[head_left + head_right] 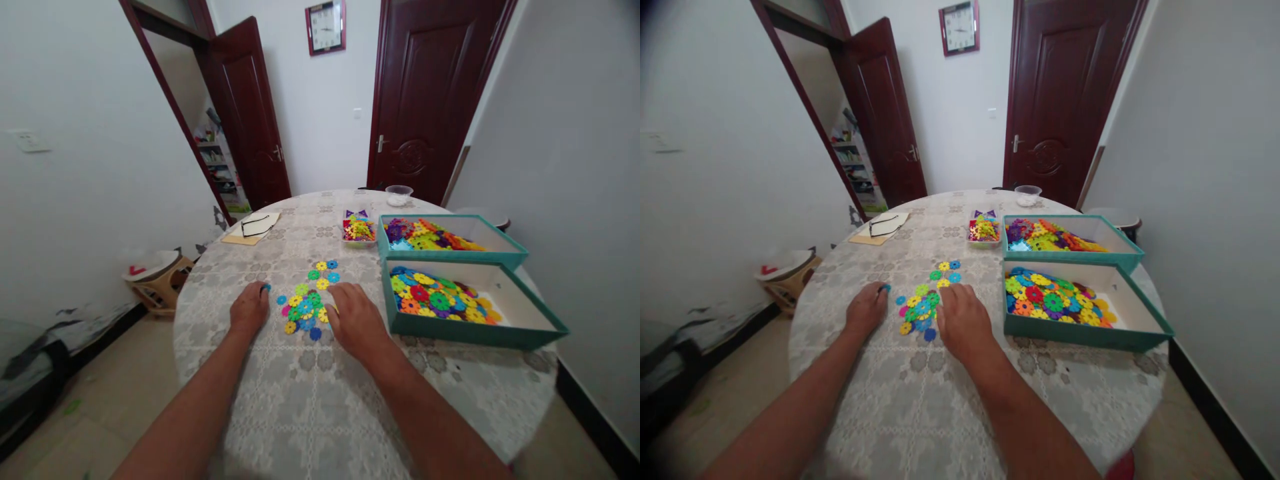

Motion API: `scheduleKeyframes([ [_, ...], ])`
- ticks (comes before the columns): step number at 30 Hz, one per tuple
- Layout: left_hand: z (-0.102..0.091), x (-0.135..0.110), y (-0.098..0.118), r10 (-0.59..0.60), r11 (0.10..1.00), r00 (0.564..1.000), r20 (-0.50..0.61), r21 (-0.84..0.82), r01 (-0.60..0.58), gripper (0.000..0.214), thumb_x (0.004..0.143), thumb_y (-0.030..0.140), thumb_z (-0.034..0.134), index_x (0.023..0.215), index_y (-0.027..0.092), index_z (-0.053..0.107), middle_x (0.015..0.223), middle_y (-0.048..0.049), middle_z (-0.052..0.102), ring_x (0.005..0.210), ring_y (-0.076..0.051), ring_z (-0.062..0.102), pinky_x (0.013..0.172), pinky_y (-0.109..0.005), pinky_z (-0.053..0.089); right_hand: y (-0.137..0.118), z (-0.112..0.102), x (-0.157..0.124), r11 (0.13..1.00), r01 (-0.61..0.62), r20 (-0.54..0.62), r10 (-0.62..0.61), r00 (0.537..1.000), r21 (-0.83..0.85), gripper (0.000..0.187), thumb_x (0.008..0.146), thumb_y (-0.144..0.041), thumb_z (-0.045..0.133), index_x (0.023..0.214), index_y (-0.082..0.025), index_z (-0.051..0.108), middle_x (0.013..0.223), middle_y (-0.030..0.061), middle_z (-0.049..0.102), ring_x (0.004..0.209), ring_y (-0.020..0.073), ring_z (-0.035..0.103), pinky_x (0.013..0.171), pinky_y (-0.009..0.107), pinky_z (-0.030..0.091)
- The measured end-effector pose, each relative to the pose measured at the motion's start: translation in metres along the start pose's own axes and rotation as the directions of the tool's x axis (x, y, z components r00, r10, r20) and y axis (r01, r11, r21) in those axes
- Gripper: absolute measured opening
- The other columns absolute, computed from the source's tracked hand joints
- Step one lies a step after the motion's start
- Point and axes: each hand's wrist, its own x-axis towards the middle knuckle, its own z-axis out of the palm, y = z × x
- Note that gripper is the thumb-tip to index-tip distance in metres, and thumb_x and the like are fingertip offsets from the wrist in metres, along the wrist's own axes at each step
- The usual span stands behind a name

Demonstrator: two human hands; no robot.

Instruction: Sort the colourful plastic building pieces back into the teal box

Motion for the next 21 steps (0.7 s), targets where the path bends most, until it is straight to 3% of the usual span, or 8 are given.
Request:
scheduleKeyframes([
  [3,-0.001,-0.001,-0.005,0.096,0.992,0.995,0.026,-0.089,-0.093,0.039,0.103,0.029,0.039,0.127,0.019,0.067,0.133,-0.0105,0.072,0.127,-0.022,0.064,0.115,-0.034,0.047,0.000,0.020,-0.007,0.991,-0.094,0.215,0.112,0.970,-0.092,0.031,0.097,-0.035,0.067,0.123,-0.018,0.067,0.124,0.0163,0.067,0.117,0.0325,0.061,0.096,0.043,0.054],
  [6,-0.004,-0.004,-0.006,0.212,0.955,0.976,0.047,-0.222,-0.197,0.038,0.103,0.030,0.040,0.124,0.021,0.070,0.127,-0.0083,0.074,0.122,-0.021,0.067,0.112,-0.034,0.049,0.009,0.031,-0.009,0.984,-0.128,0.303,0.161,0.939,-0.127,0.034,0.094,-0.043,0.071,0.118,-0.019,0.068,0.121,0.0163,0.065,0.115,0.0326,0.063,0.095,0.042,0.054],
  [10,-0.006,-0.018,0.003,0.381,0.841,0.920,0.092,-0.448,-0.304,0.037,0.103,0.034,0.046,0.126,0.021,0.071,0.121,-0.0096,0.075,0.112,-0.022,0.069,0.106,-0.038,0.052,0.015,0.038,-0.007,0.990,-0.111,0.313,0.135,0.940,-0.092,0.029,0.095,-0.040,0.071,0.115,-0.019,0.070,0.120,0.0144,0.065,0.116,0.0303,0.063,0.099,0.040,0.052],
  [15,-0.004,-0.030,0.028,0.473,0.780,0.864,0.171,-0.537,-0.321,0.039,0.099,0.033,0.057,0.136,0.024,0.066,0.106,-0.0063,0.072,0.100,-0.021,0.067,0.097,-0.037,0.055,0.012,0.051,-0.003,0.997,-0.065,0.297,0.071,0.952,-0.028,0.019,0.100,-0.027,0.063,0.116,-0.020,0.071,0.116,0.0116,0.067,0.114,0.0259,0.062,0.101,0.037,0.050],
  [18,-0.003,-0.031,0.035,0.529,0.740,0.840,0.119,-0.549,-0.388,0.042,0.096,0.032,0.061,0.137,0.024,0.065,0.123,-0.0104,0.066,0.116,-0.024,0.063,0.106,-0.039,0.052,0.012,0.060,-0.002,0.998,0.013,0.267,-0.031,0.963,0.067,0.020,0.101,-0.023,0.060,0.118,-0.019,0.070,0.117,0.0116,0.069,0.114,0.0242,0.062,0.103,0.037,0.049],
  [21,0.001,-0.030,0.034,0.521,0.742,0.852,0.054,-0.522,-0.421,0.047,0.096,0.032,0.062,0.143,0.023,0.060,0.145,-0.0140,0.053,0.136,-0.026,0.054,0.117,-0.041,0.046,0.014,0.066,-0.002,0.991,0.053,0.204,-0.077,0.976,0.122,0.024,0.100,-0.023,0.062,0.122,-0.018,0.068,0.120,0.0123,0.070,0.117,0.0244,0.061,0.105,0.039,0.048],
])
